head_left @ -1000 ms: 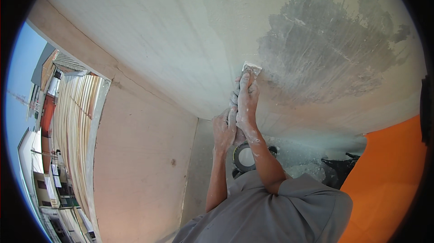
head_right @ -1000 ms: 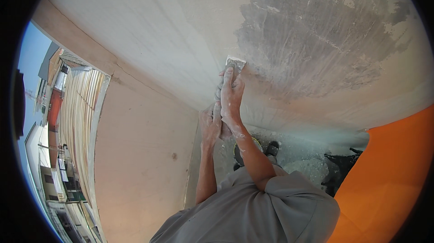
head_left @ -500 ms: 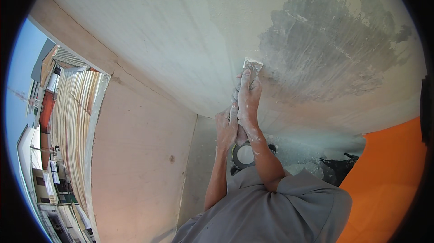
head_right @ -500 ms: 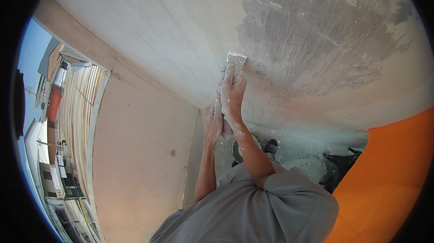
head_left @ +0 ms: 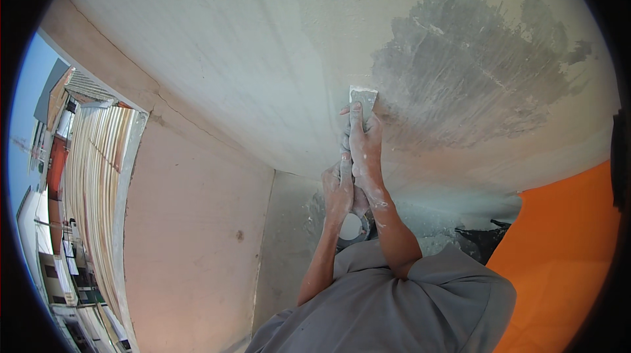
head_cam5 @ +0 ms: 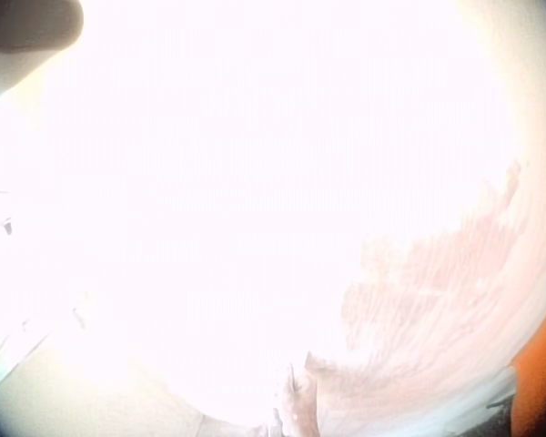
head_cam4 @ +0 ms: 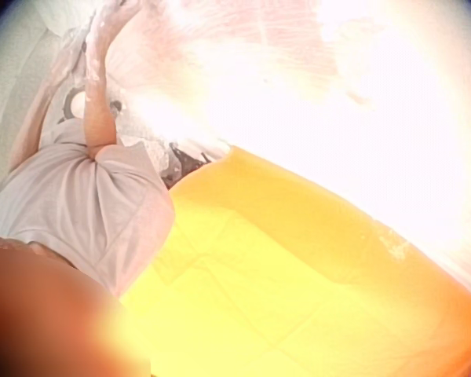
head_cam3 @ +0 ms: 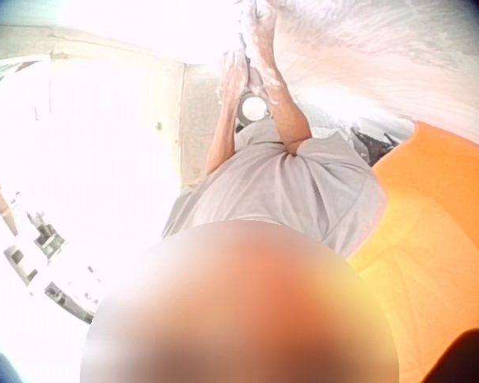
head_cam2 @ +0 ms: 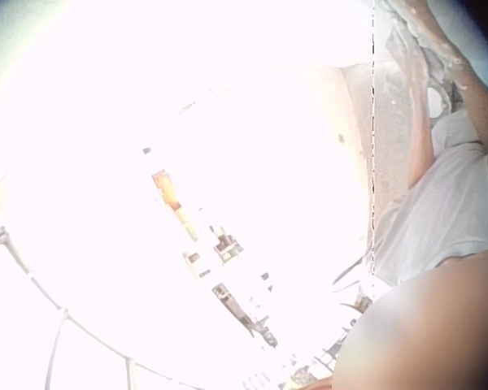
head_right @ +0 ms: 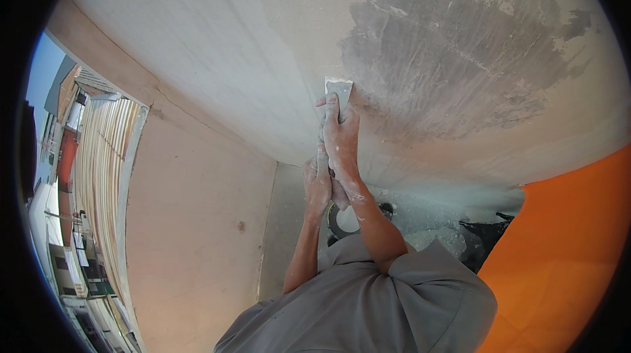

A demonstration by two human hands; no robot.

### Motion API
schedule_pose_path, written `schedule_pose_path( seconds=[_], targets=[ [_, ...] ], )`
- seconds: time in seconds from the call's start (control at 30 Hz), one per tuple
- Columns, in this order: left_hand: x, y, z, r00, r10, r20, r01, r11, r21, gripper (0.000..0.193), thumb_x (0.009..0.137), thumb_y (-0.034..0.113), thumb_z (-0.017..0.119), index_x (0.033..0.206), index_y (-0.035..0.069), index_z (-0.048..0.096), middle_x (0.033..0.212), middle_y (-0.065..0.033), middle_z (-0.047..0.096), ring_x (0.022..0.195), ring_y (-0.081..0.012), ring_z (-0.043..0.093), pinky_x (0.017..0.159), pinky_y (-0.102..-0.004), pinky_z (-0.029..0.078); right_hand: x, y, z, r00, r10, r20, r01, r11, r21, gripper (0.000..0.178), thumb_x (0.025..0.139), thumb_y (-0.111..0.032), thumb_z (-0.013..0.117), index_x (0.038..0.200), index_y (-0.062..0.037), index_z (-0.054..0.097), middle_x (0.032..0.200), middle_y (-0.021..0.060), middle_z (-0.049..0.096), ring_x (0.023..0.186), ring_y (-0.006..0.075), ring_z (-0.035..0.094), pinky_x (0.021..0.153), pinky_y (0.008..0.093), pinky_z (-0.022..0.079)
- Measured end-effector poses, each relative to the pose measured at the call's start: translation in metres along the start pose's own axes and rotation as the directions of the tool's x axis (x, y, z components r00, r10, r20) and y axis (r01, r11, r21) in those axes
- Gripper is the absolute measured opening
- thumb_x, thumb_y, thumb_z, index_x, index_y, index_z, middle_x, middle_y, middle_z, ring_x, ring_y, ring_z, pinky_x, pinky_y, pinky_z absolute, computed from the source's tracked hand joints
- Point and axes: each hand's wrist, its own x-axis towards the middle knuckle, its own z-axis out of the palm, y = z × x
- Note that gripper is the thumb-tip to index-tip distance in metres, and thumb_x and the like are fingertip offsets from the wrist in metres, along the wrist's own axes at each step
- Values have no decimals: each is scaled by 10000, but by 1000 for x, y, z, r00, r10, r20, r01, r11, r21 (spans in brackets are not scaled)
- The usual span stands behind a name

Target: Apply plaster or filler to a wall surface and smooth it with a scraper tool.

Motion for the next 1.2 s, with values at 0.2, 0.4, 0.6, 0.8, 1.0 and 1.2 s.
schedule_pose_path(
  seconds=[0.2,0.4,0.6,0.8,1.0,1.2],
  targets=[
    [6,93,-1,954,285,91,-299,917,263,403,1069,228,493,874,-96,634,719,-298,568,586,-413,508,621,-443,440,-3,-70,8,995,-74,64,61,980,191,337,1104,-380,500,984,-83,604,628,-107,320,457,8,275,377,220,229],
    [-4,17,20,973,229,28,-230,972,56,453,1088,260,454,839,-96,579,657,-262,520,555,-351,508,602,-449,417,-14,-55,-7,992,-31,126,33,999,-12,376,1112,-404,467,1019,-75,621,625,-112,324,465,-5,277,392,207,218],
    [-30,-41,12,995,11,103,-11,1000,-5,509,1124,348,394,857,-52,561,695,-16,517,660,-98,441,571,-350,408,-22,5,-28,986,86,143,-73,993,-94,452,1121,-431,421,1032,-52,651,580,-108,327,435,10,290,389,225,241],
    [-14,-42,5,992,80,98,-81,997,7,509,1118,332,402,814,-49,548,667,-14,493,667,-100,427,568,-341,392,-13,21,-23,994,108,18,-108,994,-25,441,1106,-462,447,981,-74,617,588,-103,335,427,16,291,375,227,230],
    [-3,-41,-12,989,138,62,-145,979,141,432,1074,264,454,843,-88,550,656,-109,517,636,-149,416,588,-405,406,-13,30,-6,998,-1,-63,-3,998,-59,418,1100,-454,468,957,-81,592,578,-89,349,405,30,314,350,248,246],
    [1,-9,-27,976,219,12,-210,920,332,444,1058,291,507,869,-87,645,662,-262,562,557,-303,454,611,-454,433,-12,34,6,995,73,-73,-58,980,188,397,1103,-430,472,924,-89,569,557,-77,344,394,43,339,351,255,263]
  ],
)
